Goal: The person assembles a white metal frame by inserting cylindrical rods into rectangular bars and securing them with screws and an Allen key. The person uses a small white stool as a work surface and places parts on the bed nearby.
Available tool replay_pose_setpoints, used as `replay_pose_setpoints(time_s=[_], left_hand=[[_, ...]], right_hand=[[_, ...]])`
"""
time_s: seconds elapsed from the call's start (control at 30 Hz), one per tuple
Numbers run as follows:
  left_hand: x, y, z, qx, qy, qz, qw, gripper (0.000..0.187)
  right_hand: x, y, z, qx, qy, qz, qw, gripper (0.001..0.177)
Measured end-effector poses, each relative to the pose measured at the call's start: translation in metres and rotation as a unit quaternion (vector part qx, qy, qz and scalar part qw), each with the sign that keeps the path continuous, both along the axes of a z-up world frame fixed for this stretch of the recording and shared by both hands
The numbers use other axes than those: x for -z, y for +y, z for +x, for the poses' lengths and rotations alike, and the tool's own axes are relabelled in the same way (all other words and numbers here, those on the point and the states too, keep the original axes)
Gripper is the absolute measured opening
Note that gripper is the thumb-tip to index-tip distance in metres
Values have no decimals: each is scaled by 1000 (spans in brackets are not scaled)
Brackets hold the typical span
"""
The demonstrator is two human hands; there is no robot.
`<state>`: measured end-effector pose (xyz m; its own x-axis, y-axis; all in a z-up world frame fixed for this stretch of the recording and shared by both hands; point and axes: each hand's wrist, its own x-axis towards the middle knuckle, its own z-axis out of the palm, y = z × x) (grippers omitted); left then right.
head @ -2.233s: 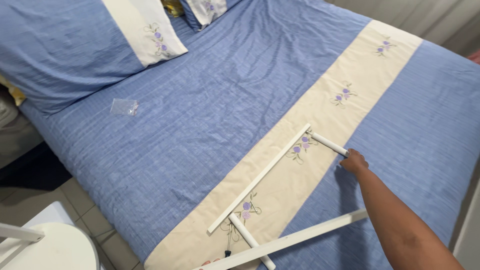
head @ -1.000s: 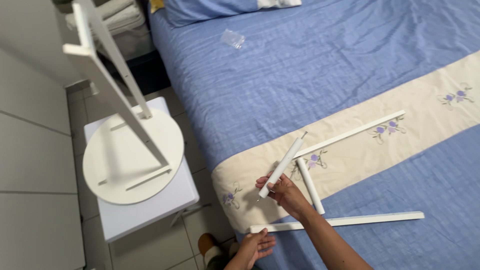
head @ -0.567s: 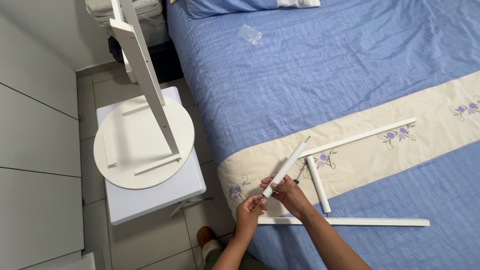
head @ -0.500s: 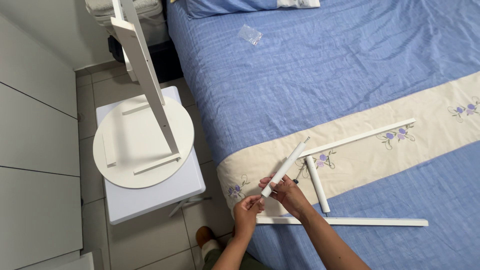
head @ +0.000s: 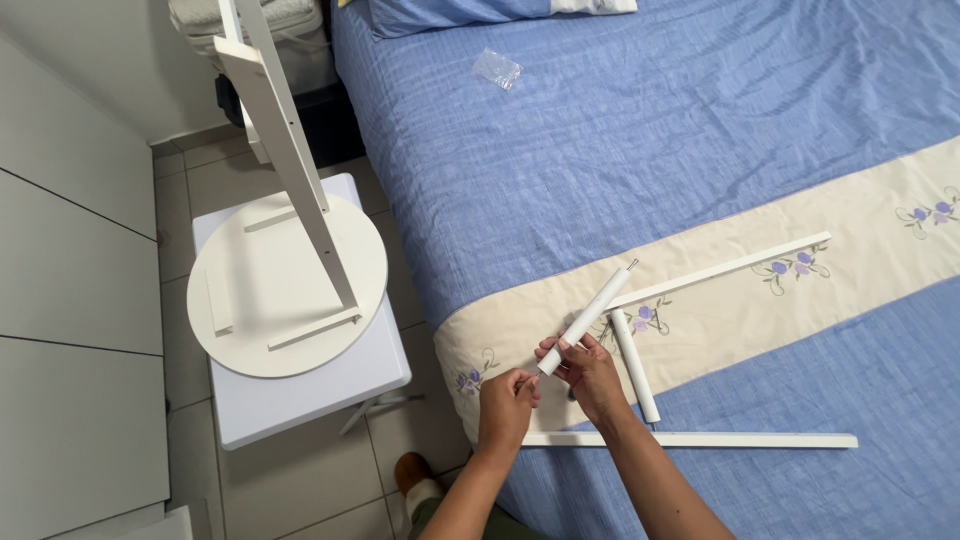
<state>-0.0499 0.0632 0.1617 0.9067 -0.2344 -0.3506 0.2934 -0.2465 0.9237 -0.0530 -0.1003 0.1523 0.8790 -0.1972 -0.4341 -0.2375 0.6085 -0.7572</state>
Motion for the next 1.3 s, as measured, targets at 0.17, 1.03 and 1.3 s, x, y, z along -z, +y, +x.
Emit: replay_pose_setpoints(time_s=[0.17, 1.03, 1.3], left_hand=[[-20, 9, -3, 110, -218, 106, 964, 27], [-27, -10, -7, 22, -126, -73, 989, 40], [-48, -9, 5, 41, -83, -50, 994, 37]], right_hand=[[-9, -1, 4, -34, 12, -34, 999, 23], [-50, -3, 26, -25, -4, -9, 1000, 35], [-54, -8, 39, 20, -59, 159, 985, 27]])
